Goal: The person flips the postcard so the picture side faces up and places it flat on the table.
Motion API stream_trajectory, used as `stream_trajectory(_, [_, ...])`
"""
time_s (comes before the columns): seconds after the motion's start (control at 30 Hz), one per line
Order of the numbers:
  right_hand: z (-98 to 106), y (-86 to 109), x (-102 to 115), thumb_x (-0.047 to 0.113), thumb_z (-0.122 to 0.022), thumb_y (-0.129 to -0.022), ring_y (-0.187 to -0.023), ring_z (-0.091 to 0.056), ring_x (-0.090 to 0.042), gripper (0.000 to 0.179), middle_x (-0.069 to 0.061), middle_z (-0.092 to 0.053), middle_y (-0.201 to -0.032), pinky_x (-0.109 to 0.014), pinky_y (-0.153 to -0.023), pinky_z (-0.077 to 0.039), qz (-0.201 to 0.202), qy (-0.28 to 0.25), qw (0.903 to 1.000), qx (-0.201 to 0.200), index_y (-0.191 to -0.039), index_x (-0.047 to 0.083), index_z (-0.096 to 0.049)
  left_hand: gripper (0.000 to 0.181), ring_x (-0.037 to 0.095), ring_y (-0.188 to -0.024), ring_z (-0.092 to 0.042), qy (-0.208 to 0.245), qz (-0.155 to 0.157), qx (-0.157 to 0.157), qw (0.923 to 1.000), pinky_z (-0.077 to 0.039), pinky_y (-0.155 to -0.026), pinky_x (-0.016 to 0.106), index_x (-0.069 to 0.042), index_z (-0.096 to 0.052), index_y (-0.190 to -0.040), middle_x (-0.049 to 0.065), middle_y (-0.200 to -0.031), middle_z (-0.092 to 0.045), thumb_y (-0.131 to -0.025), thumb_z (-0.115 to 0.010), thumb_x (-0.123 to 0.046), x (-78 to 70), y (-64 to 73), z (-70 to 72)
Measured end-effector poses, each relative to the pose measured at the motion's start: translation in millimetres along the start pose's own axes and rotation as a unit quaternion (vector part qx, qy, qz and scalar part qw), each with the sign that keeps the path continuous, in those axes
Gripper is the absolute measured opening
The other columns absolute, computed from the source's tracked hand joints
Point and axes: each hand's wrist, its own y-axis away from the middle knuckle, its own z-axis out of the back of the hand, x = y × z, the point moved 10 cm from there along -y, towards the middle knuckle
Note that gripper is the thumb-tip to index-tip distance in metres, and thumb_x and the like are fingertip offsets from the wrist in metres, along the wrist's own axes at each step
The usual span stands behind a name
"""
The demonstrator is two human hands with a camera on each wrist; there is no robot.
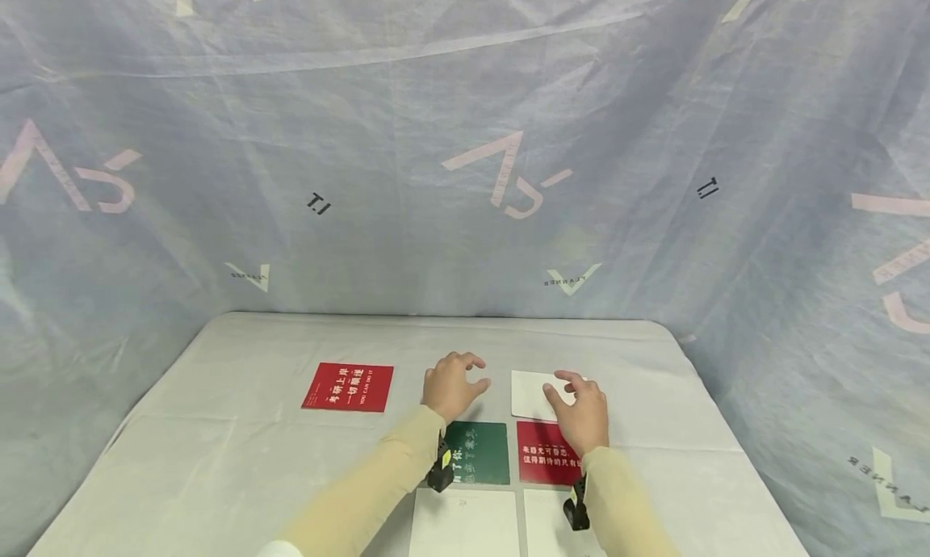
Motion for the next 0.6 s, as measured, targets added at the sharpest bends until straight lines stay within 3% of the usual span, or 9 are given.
stream_trajectory(0.4, [-10, 3.4, 16, 0.026, -0.066, -0.099, -0.118, -0.053, -0.044, 0.047, -0.027, -0.057, -0.124, -0.060, -0.098, -0.043, 0.024, -0.003, 0.9997, 0.010, -0.138, 0.001, -0.057, 0.026, 0.031, -0.101, -0.067, 0.012, -0.005, -0.024, 0.9996, -0.046, -0.084, 0.051, -0.015, -0.075, -0.109, 0.009, -0.104, -0.070, -0.086, -0.082, -0.026, 33.6, 3.7, 32.3])
stream_trajectory(0.6, [-15, 3.3, 27, 0.026, -0.067, -0.099, -0.117, -0.054, -0.043, 0.047, -0.025, -0.059, -0.122, -0.059, -0.097, -0.044, 0.034, -0.009, 0.9993, 0.017, -0.138, 0.002, -0.058, 0.027, 0.031, -0.103, -0.067, 0.012, 0.005, -0.026, 0.9996, -0.045, -0.088, 0.052, -0.015, -0.075, -0.110, 0.010, -0.106, -0.070, -0.086, -0.082, -0.025, 46.7, 5.4, 41.0])
